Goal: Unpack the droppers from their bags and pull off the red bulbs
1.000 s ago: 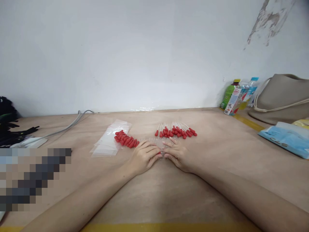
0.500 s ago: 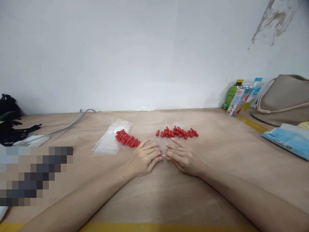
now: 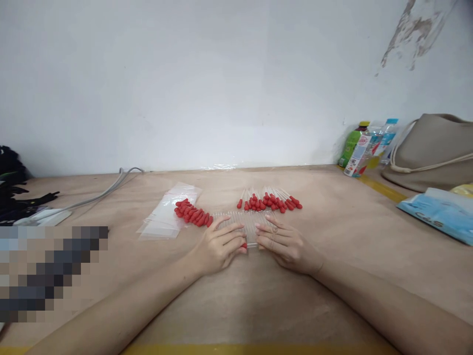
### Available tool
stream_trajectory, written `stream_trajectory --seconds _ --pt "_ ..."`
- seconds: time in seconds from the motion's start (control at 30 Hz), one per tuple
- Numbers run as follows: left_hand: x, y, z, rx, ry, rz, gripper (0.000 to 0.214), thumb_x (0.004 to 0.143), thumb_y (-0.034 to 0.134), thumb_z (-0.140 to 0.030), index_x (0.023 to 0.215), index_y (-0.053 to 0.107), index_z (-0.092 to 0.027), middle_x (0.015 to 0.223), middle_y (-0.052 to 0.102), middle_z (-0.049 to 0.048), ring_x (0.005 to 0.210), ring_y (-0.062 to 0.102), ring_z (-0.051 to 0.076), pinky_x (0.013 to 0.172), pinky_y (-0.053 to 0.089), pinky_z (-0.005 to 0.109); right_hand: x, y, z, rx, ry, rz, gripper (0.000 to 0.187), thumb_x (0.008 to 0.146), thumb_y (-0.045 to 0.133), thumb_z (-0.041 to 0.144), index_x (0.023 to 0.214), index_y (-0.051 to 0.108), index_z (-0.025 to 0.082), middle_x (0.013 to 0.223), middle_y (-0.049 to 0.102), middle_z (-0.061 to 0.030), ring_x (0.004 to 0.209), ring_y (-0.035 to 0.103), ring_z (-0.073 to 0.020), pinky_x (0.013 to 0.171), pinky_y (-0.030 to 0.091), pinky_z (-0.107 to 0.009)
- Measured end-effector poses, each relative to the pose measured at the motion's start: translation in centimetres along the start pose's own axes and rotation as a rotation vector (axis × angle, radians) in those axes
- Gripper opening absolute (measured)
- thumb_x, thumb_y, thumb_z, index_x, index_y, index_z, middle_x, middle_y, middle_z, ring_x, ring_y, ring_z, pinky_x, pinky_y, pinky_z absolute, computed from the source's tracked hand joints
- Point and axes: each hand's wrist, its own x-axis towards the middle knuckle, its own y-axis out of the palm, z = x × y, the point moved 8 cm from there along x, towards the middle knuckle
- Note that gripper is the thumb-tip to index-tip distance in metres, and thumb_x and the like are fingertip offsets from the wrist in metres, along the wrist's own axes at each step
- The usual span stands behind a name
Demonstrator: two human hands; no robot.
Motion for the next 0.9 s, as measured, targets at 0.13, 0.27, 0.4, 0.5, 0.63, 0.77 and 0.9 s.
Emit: stream_trajectory --seconds 0.13,0.27,0.4,0.5,0.63,0.77,0.9 --pt "-0.6 -1.3 1.7 0.071 -0.079 -0.071 0.008 0.081 0.054 -0.020 0.086 0.060 -0.018 0.088 0.067 0.0019 0.085 0.057 0.016 0.078 0.042 0.033 -0.6 -1.0 -1.5 0.004 0.092 -0.027 0.022 0.081 0.049 0.009 0.100 0.058 0.012 0.094 0.066 -0.0074 0.104 0.054 -0.0176 0.096 0.040 -0.039" --pt "-2.2 -4.3 9.0 0.108 -0.497 -0.194 0.018 0.083 0.048 -0.026 0.087 0.064 -0.017 0.087 0.059 0.0068 0.080 0.055 0.016 0.071 0.045 0.030 -1.7 -1.9 -4.8 -0.154 0.403 -0.061 0.018 0.081 0.051 0.018 0.095 0.063 0.017 0.075 0.064 -0.0038 0.072 0.056 -0.0136 0.072 0.043 -0.030" --pt "-7.0 -6.0 18.1 0.088 -1.085 -0.158 0.030 0.077 0.046 -0.030 0.095 0.064 -0.015 0.085 0.057 0.0072 0.083 0.055 0.020 0.074 0.045 0.031 -2.7 -1.4 -6.8 -0.292 0.640 0.004 0.025 0.084 0.045 0.025 0.097 0.065 0.018 0.065 0.060 -0.0029 0.063 0.052 -0.0131 0.068 0.035 -0.029" --pt "-10.9 -5.1 22.0 -0.109 -1.343 -0.069 0.038 0.074 0.046 -0.035 0.104 0.060 -0.016 0.078 0.061 0.0029 0.072 0.059 0.018 0.068 0.046 0.028 -3.2 -1.2 -7.5 -0.274 0.758 0.014 0.028 0.082 0.044 0.025 0.100 0.063 0.016 0.071 0.063 -0.0046 0.068 0.056 -0.0153 0.071 0.035 -0.029" --pt "-13.5 -4.4 23.4 -0.117 -1.390 -0.066 0.042 0.068 0.051 -0.043 0.096 0.060 -0.013 0.076 0.064 0.0046 0.073 0.059 0.019 0.064 0.046 0.027 -3.5 -1.2 -7.9 -0.233 0.843 0.007 0.021 0.079 0.047 0.024 0.090 0.063 0.017 0.077 0.066 -0.0038 0.073 0.058 -0.0165 0.074 0.035 -0.030" --pt "-14.1 -3.3 23.5 -0.167 -1.356 -0.011 0.038 0.068 0.050 -0.048 0.082 0.063 -0.015 0.077 0.067 0.0046 0.076 0.061 0.021 0.067 0.047 0.027 -3.5 -1.3 -7.8 -0.254 0.838 0.000 0.019 0.079 0.048 0.023 0.087 0.065 0.019 0.073 0.066 -0.0016 0.072 0.059 -0.0157 0.075 0.033 -0.030" --pt "-14.6 -3.3 24.1 -0.178 -1.354 0.003 0.045 0.077 0.037 -0.049 0.084 0.063 -0.013 0.081 0.069 0.0074 0.078 0.063 0.021 0.068 0.048 0.027 -3.4 -1.3 -7.7 -0.280 0.813 -0.001 0.021 0.078 0.048 0.021 0.088 0.067 0.018 0.073 0.066 -0.0023 0.068 0.058 -0.0144 0.072 0.032 -0.029"
